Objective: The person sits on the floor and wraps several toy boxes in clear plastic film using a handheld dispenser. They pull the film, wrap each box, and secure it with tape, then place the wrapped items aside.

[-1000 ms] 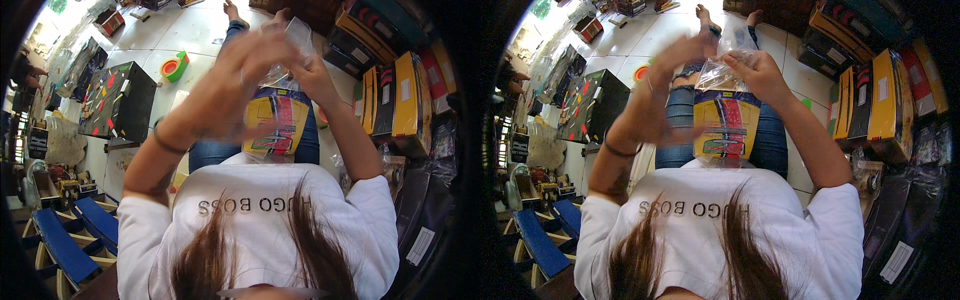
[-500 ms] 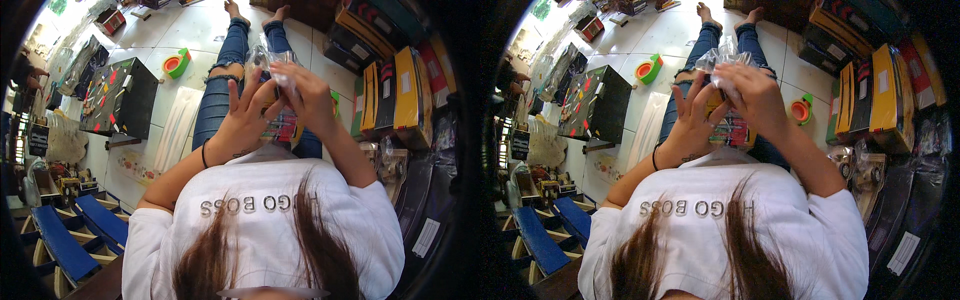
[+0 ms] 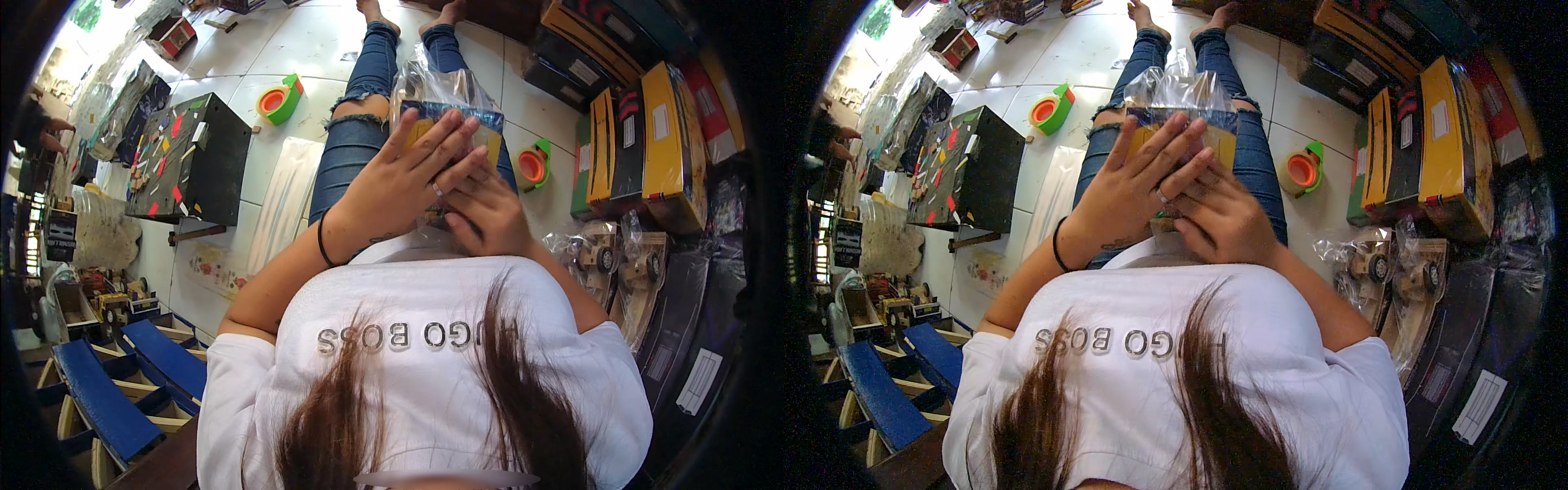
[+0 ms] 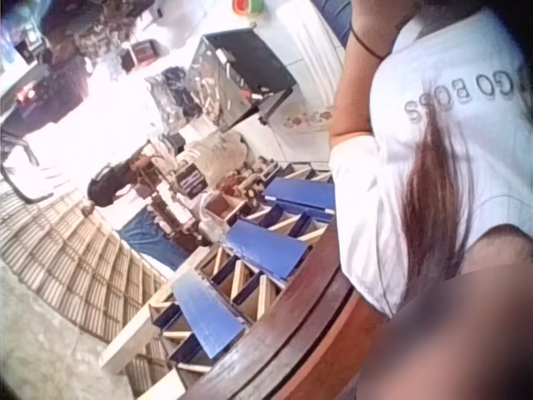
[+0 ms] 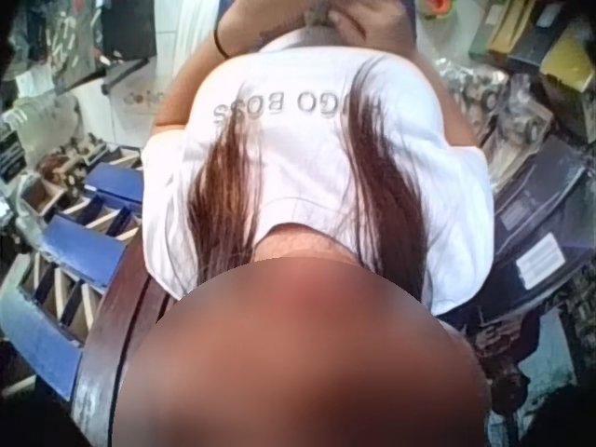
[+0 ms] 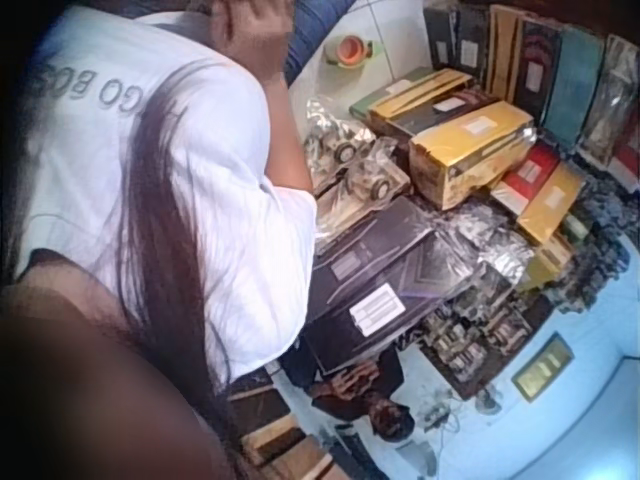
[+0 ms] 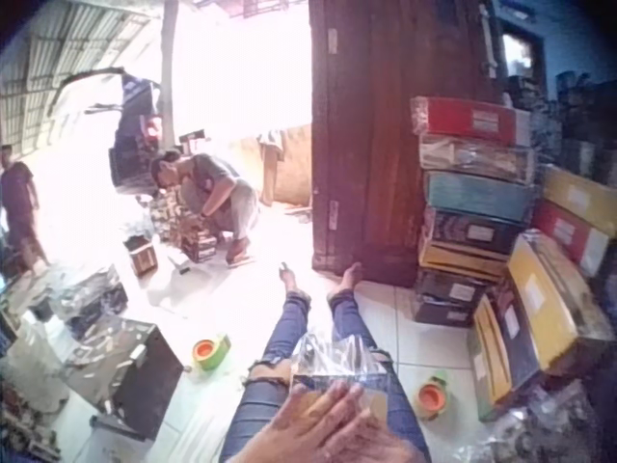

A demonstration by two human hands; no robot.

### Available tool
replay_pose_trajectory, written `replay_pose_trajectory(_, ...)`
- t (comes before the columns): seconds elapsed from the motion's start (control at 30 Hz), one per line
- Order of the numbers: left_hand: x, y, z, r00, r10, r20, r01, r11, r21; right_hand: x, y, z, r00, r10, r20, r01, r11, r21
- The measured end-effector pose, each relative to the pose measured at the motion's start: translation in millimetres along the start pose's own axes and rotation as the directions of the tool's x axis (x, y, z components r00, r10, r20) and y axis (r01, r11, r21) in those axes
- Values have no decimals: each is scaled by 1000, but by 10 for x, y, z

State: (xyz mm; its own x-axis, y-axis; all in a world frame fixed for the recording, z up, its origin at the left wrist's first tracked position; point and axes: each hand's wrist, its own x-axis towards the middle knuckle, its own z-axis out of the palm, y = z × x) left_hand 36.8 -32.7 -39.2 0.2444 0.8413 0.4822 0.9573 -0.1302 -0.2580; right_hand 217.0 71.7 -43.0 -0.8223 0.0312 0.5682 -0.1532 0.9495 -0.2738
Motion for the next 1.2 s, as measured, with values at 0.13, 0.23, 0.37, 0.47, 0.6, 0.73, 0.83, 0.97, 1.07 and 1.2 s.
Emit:
replay_pose_trajectory(0.13,288,-283,-196,999,-9,49,24,952,-306,-569,985,-223,737,431,-520,-426,894,136)
replay_pose_trajectory(0.23,342,-203,-231,998,-42,42,48,984,-173,-1361,2189,-59,322,770,-550,-946,284,-156)
replay_pose_trajectory(0.37,243,9,-110,997,-77,19,75,995,67,-2501,3322,680,-361,931,-58,-930,-364,-52)
replay_pose_trajectory(0.47,269,-122,20,992,-81,-97,75,995,-60,-2627,3537,939,-408,883,-233,-912,-403,71)
replay_pose_trajectory(0.6,529,-425,102,982,-106,-158,92,992,-92,-1477,3171,396,-352,928,119,-150,-181,972)
replay_pose_trajectory(0.73,677,-475,94,982,-145,-124,135,987,-88,208,2337,-630,132,953,-272,-108,287,952)
replay_pose_trajectory(0.83,648,-461,97,982,-140,-128,131,989,-73,1222,1460,-1113,840,250,-482,-139,957,255)
replay_pose_trajectory(0.97,585,-458,120,979,-148,-141,126,980,-151,2323,468,-1135,939,-294,181,300,954,-8)
replay_pose_trajectory(1.07,571,-443,119,980,-146,-138,127,983,-134,2930,121,-1133,572,-250,781,363,931,32)
replay_pose_trajectory(1.2,559,-447,114,981,-117,-155,107,992,-73,3071,56,-1158,454,-254,854,490,872,-2)
